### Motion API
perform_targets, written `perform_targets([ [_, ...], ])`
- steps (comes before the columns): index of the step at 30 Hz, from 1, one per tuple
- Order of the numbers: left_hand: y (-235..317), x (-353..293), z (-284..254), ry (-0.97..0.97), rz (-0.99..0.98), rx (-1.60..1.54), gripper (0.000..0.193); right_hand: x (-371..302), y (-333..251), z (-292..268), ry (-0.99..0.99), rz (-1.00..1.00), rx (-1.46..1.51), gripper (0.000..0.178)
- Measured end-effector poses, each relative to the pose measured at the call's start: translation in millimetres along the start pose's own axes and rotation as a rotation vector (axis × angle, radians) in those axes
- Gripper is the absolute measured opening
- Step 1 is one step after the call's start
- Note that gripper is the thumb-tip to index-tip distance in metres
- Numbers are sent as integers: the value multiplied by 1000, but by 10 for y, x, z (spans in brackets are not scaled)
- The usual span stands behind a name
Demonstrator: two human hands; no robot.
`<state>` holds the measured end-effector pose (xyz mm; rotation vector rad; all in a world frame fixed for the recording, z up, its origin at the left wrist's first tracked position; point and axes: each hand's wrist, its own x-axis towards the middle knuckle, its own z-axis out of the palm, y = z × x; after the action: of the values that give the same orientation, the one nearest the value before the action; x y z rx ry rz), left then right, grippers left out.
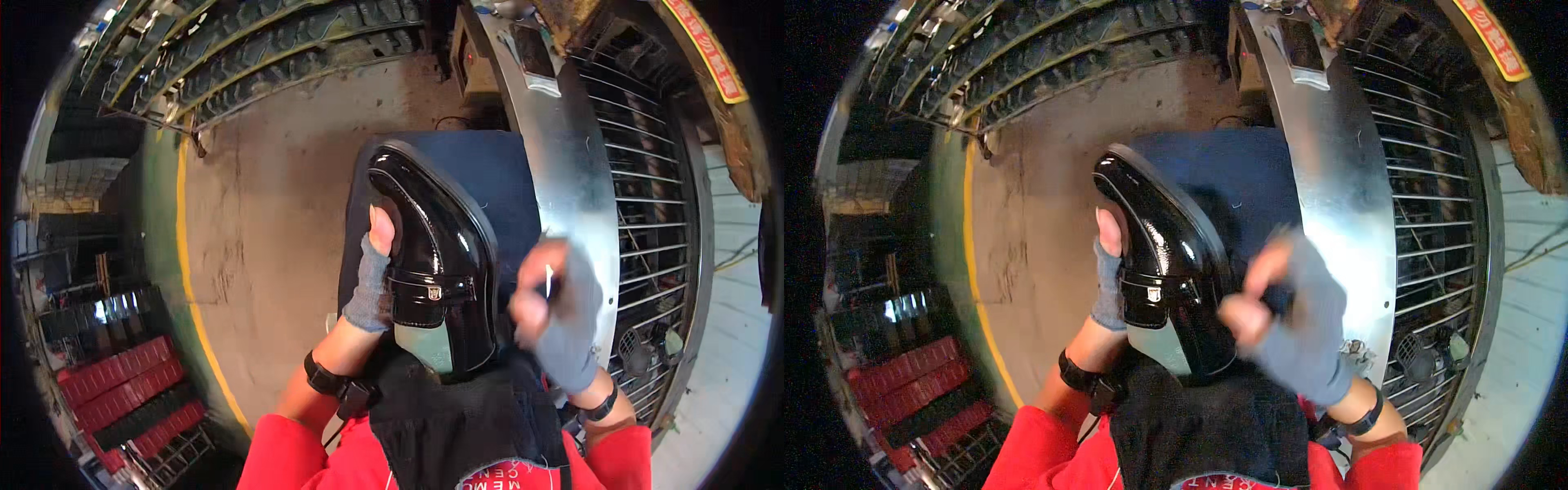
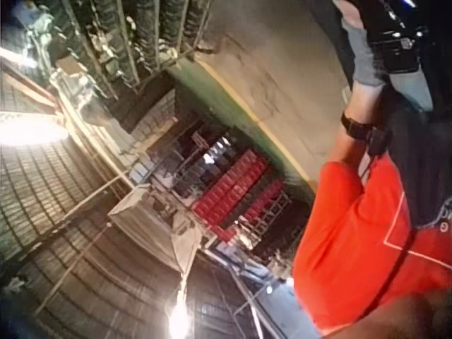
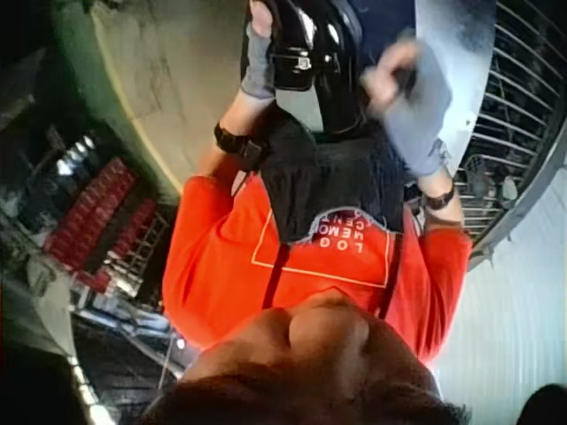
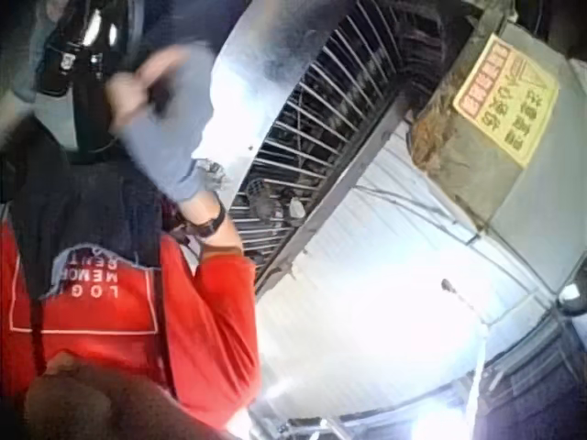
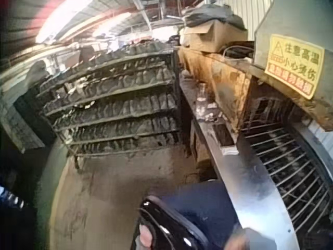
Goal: The recorder is wiping and inspecting finished black shoes on a last in a factory setting.
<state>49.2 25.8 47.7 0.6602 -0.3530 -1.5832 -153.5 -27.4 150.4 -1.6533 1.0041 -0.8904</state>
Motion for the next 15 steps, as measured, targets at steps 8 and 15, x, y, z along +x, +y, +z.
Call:
perform_targets([
  [8,76,-184,512,90,-123,335,110,-243,261,193,-23,61,215,81],
  [15,120,-255,670,14,-37,652,101,138,54,-274,-231,-100,119,77],
])
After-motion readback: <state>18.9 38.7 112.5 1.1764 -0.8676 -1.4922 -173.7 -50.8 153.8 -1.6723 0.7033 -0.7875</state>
